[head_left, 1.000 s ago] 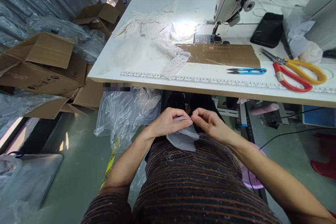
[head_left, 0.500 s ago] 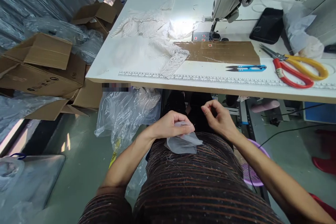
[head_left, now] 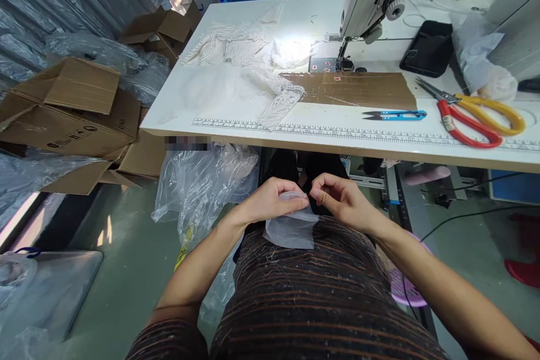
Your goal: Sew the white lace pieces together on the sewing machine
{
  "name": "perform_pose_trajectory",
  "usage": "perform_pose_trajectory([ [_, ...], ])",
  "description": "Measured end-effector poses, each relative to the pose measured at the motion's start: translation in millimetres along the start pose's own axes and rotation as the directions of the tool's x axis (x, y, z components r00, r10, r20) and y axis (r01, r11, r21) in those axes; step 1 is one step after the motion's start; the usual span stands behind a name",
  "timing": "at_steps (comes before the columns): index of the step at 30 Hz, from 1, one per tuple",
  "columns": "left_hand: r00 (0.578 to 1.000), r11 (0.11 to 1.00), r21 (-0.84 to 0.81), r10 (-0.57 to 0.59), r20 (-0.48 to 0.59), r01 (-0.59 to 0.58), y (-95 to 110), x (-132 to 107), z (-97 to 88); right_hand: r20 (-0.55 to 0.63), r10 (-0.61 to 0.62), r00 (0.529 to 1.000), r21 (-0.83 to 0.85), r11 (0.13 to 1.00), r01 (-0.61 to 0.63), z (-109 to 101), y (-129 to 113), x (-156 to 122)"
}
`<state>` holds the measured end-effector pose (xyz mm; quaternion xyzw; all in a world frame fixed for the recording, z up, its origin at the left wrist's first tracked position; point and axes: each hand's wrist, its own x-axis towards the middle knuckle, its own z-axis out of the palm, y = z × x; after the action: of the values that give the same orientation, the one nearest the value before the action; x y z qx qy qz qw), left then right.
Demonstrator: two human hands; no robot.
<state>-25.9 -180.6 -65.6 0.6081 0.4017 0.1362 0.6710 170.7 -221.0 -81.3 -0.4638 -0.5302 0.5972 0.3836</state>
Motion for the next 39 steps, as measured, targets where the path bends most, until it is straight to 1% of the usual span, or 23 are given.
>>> perform_pose_trajectory([
  [4, 0.998, 0.998, -0.021, 0.058, -0.02, -0.058, 3.7, -2.2, 0.9, -0.082, -0.041, 0.996, -0.059, 0.998, 0.036, 2.8, 1.3, 0.9],
  [7, 0.996, 0.994, -0.07, 0.079, -0.044, -0.082, 3.9, -0.5, 4.3, -0.102, -0.06, 0.993, -0.111, 0.993, 0.048, 6.3, 2.8, 0.1],
  [9, 0.994, 0.992, -0.09, 0.085, -0.076, -0.091, 2.8, 2.2, 6.5, -0.113, -0.096, 0.989, -0.185, 0.98, 0.074, 9.4, 3.0, -0.9],
  [12, 0.99, 0.989, -0.092, 0.104, -0.096, -0.112, 1.8, 5.5, 6.7, -0.149, -0.228, 0.962, -0.321, 0.932, 0.171, 14.6, 2.3, -3.0],
  [15, 0.994, 0.989, -0.098, 0.108, -0.028, -0.11, 3.0, 4.7, 2.2, -0.154, -0.395, 0.906, -0.423, 0.855, 0.301, 19.2, 1.9, -5.5],
  [17, 0.993, 0.985, -0.142, 0.107, 0.046, -0.1, 4.1, 2.6, -2.0, -0.101, -0.518, 0.849, -0.473, 0.776, 0.417, 20.9, 2.2, -6.9],
  [18, 0.991, 0.98, -0.178, 0.103, 0.087, -0.086, 4.3, 1.6, -4.2, -0.056, -0.572, 0.819, -0.481, 0.734, 0.48, 21.4, 2.2, -7.4],
  [20, 0.979, 0.969, -0.247, 0.067, 0.19, -0.018, 3.7, 0.7, -8.2, 0.031, -0.635, 0.772, -0.45, 0.68, 0.578, 22.7, 0.3, -7.5],
  [21, 0.968, 0.962, -0.27, 0.038, 0.248, 0.032, 3.2, 0.8, -10.3, 0.067, -0.644, 0.762, -0.422, 0.674, 0.607, 23.9, -2.3, -7.1],
  [23, 0.939, 0.947, -0.296, -0.017, 0.343, 0.125, 3.2, 1.3, -14.9, 0.131, -0.635, 0.762, -0.379, 0.678, 0.63, 28.6, -11.3, -5.7],
  [25, 0.917, 0.93, -0.323, -0.036, 0.397, 0.176, 6.5, -0.2, -21.0, 0.18, -0.639, 0.748, -0.387, 0.653, 0.651, 36.0, -23.3, -3.8],
  [27, 0.905, 0.919, -0.336, -0.051, 0.423, 0.209, 14.4, -5.6, -28.6, 0.259, -0.671, 0.694, -0.417, 0.571, 0.707, 42.2, -31.3, -2.1],
  [28, 0.901, 0.92, -0.324, -0.066, 0.429, 0.221, 19.3, -9.6, -32.6, 0.3, -0.683, 0.666, -0.432, 0.525, 0.733, 42.9, -31.1, -1.5],
  [29, 0.901, 0.923, -0.312, -0.075, 0.427, 0.225, 24.2, -13.9, -36.5, 0.331, -0.677, 0.657, -0.455, 0.496, 0.74, 40.9, -26.9, -1.5],
  [30, 0.91, 0.927, -0.309, -0.075, 0.409, 0.215, 28.1, -17.8, -39.8, 0.34, -0.653, 0.677, -0.491, 0.491, 0.72, 36.0, -18.7, -2.1],
  [31, 0.929, 0.928, -0.322, -0.062, 0.366, 0.189, 30.4, -20.6, -42.0, 0.299, -0.592, 0.749, -0.55, 0.534, 0.642, 28.2, -7.0, -3.5],
  [32, 0.952, 0.925, -0.347, -0.047, 0.303, 0.156, 30.8, -21.6, -42.9, 0.194, -0.487, 0.852, -0.627, 0.606, 0.489, 18.0, 7.1, -5.7],
  [33, 0.972, 0.92, -0.371, -0.042, 0.231, 0.128, 29.1, -20.7, -42.1, 0.037, -0.369, 0.929, -0.687, 0.665, 0.292, 6.5, 21.9, -8.6],
  [34, 0.984, 0.918, -0.381, -0.05, 0.17, 0.113, 25.7, -17.6, -39.8, -0.045, -0.325, 0.945, -0.707, 0.678, 0.2, -5.2, 35.7, -11.8],
  [35, 0.989, 0.923, -0.368, -0.071, 0.128, 0.114, 21.1, -12.8, -36.1, -0.074, -0.302, 0.951, -0.714, 0.681, 0.161, -15.8, 46.9, -15.0],
  [36, 0.989, 0.933, -0.336, -0.096, 0.114, 0.129, 16.0, -6.9, -31.5, -0.09, -0.271, 0.958, -0.716, 0.686, 0.127, -24.2, 54.2, -17.7],
  [37, 0.987, 0.944, -0.302, -0.103, 0.12, 0.135, 11.2, -0.5, -26.6, -0.109, -0.23, 0.967, -0.694, 0.714, 0.092, -29.8, 57.3, -19.5],
  [39, 0.988, 0.958, -0.263, -0.083, 0.129, 0.115, 4.0, 10.6, -17.8, -0.115, -0.11, 0.987, -0.532, 0.846, 0.033, -32.0, 51.4, -19.4],
])
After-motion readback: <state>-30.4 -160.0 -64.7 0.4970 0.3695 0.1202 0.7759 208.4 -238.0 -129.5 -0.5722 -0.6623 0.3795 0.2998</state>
